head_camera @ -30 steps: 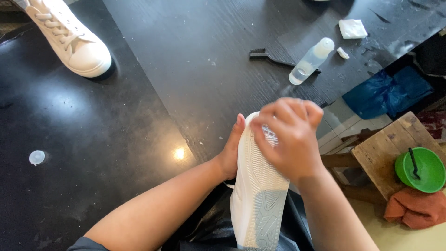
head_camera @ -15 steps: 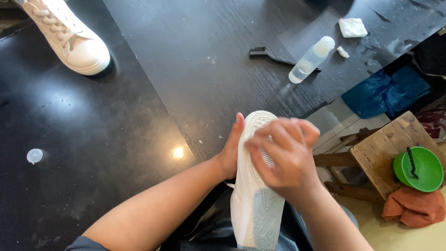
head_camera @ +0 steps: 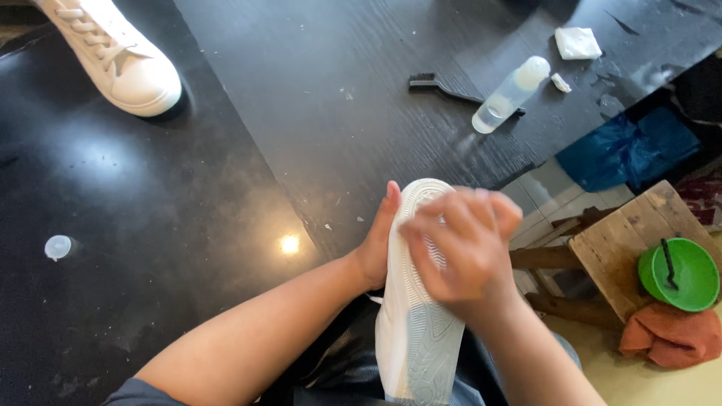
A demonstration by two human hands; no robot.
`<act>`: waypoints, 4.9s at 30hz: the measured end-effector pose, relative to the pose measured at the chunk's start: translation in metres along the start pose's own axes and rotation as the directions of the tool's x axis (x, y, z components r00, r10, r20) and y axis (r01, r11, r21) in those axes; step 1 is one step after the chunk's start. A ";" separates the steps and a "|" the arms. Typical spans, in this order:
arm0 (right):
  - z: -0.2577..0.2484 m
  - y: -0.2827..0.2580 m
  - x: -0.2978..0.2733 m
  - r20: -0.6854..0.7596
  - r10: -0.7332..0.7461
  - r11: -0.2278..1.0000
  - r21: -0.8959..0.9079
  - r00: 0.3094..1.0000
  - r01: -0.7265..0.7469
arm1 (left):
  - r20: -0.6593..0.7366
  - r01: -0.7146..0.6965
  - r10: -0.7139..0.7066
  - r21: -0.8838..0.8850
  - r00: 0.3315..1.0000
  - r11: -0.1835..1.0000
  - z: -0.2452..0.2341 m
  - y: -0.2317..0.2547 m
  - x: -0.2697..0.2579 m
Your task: The person scrubs the sole of a white sneaker with a small brush, then places it on the table. They pick up a second white sneaker, brush its sole, and proceed to untie and re-tie the laces of the second shoe.
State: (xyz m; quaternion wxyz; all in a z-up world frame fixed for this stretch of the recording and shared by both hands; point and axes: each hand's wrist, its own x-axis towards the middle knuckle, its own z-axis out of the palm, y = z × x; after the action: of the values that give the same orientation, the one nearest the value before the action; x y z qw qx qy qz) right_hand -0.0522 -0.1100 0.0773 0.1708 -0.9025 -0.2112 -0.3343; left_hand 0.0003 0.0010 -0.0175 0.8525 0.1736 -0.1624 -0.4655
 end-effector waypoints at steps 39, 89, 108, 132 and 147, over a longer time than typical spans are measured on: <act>-0.006 0.036 -0.015 -0.059 0.207 0.978 0.025 0.977 -0.206 | -0.322 -0.019 0.013 -0.016 0.947 1.000 -0.029 -0.011 0.002; -0.075 0.034 -0.028 -0.091 0.498 0.733 0.577 0.862 -0.362 | 0.037 -0.432 0.489 0.530 0.871 0.729 0.123 0.062 0.060; 0.068 0.235 -0.094 0.122 0.741 0.633 0.198 0.660 -0.748 | -0.045 0.016 0.473 0.998 0.880 0.066 0.135 0.036 0.134; -0.114 0.071 -0.014 0.035 0.312 0.795 0.537 0.949 -0.282 | -0.009 0.051 0.147 0.957 0.989 -0.286 0.173 0.056 0.087; 0.004 0.031 -0.037 -0.557 0.327 0.917 0.383 0.763 -0.113 | -0.468 0.612 0.419 0.717 0.778 -0.335 0.131 0.156 0.036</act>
State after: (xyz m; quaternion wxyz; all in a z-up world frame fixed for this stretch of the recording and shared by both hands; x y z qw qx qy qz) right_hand -0.0597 -0.1447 0.0440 0.4154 -0.7231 -0.0878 -0.5448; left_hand 0.0761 0.0298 0.1728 0.2744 0.9390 -0.1673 -0.1222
